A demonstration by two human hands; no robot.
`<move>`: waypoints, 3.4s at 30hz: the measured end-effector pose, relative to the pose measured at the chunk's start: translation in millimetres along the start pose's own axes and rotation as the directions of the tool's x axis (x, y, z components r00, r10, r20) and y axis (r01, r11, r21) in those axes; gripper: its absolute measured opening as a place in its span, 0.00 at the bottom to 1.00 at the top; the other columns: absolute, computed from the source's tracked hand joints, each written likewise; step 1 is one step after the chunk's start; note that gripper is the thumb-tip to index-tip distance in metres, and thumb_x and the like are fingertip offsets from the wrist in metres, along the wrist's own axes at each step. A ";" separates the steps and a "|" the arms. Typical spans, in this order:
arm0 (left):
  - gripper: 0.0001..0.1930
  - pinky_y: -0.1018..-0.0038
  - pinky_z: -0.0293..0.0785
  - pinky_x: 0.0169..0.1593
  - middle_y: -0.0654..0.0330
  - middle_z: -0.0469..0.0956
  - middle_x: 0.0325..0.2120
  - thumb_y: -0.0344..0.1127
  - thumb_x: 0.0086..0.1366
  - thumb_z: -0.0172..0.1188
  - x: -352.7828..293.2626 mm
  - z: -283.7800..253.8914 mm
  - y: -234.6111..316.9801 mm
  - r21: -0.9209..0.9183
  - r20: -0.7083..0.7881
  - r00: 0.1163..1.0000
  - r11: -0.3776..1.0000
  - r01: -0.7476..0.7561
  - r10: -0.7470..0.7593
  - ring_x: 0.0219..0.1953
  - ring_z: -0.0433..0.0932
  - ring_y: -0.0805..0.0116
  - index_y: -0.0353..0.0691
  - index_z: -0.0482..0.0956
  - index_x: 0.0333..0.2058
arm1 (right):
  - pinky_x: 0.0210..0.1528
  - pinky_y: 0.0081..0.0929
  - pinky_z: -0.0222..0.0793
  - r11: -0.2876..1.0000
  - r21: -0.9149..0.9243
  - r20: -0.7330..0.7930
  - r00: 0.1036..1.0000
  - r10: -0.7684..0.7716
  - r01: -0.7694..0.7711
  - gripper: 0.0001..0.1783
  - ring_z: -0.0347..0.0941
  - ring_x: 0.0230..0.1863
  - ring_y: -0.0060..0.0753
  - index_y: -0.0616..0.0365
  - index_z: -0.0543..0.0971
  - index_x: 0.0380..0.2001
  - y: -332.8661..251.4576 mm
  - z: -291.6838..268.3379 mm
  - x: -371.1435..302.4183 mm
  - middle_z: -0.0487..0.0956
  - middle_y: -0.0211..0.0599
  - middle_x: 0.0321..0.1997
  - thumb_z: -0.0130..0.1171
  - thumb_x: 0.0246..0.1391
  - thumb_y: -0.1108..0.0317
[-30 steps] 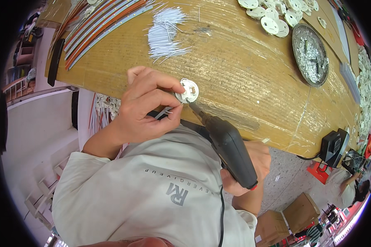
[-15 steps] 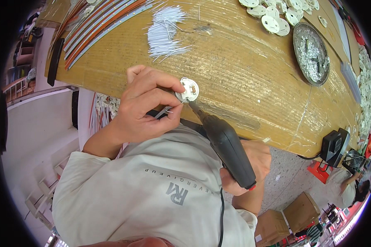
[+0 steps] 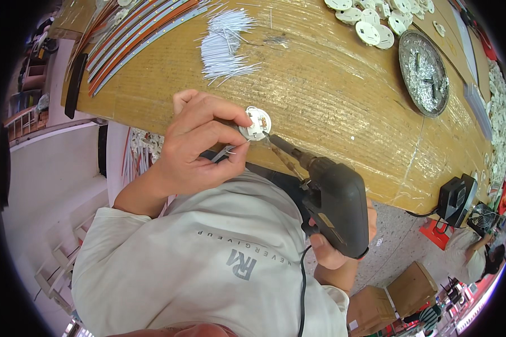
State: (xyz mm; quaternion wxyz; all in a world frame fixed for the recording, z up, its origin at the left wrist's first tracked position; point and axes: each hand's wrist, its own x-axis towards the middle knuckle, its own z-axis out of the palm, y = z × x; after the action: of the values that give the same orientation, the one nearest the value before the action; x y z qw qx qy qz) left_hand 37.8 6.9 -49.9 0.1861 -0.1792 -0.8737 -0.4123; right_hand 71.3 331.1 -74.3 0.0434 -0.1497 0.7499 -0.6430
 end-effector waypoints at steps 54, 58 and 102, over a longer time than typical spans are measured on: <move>0.14 0.68 0.74 0.43 0.52 0.83 0.42 0.19 0.57 0.74 -11.5 -6.8 11.4 -0.097 0.033 0.997 0.993 -0.073 0.076 0.40 0.80 0.58 0.33 0.83 0.41 | 0.38 0.20 0.76 0.994 0.104 0.049 0.999 0.009 -0.014 0.19 0.78 0.36 0.22 0.66 0.74 0.56 -31.1 99.8 70.2 0.82 0.36 0.37 0.65 0.64 0.83; 0.11 0.69 0.77 0.44 0.51 0.82 0.43 0.17 0.60 0.71 -11.1 -0.1 15.3 -0.103 0.018 1.000 0.995 -0.017 0.019 0.40 0.81 0.59 0.32 0.83 0.41 | 0.40 0.22 0.79 0.987 0.157 0.054 0.998 0.034 -0.042 0.21 0.80 0.39 0.25 0.67 0.73 0.60 -32.6 100.7 70.0 0.84 0.39 0.41 0.63 0.65 0.84; 0.04 0.74 0.77 0.43 0.53 0.85 0.37 0.18 0.60 0.67 36.1 -15.1 23.5 -0.017 0.212 0.955 0.976 0.216 -0.208 0.38 0.83 0.67 0.31 0.83 0.33 | 0.58 0.41 0.84 0.814 0.566 0.074 0.991 0.108 -0.131 0.20 0.81 0.62 0.44 0.71 0.73 0.64 -33.3 95.2 61.2 0.80 0.51 0.60 0.51 0.71 0.81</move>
State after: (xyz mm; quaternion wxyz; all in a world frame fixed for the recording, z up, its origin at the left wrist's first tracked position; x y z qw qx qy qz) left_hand 20.2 14.8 -8.6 0.0445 -0.1305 -0.8942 -0.4259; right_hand 43.2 219.2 -50.1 0.1405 -0.0948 0.5308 -0.8304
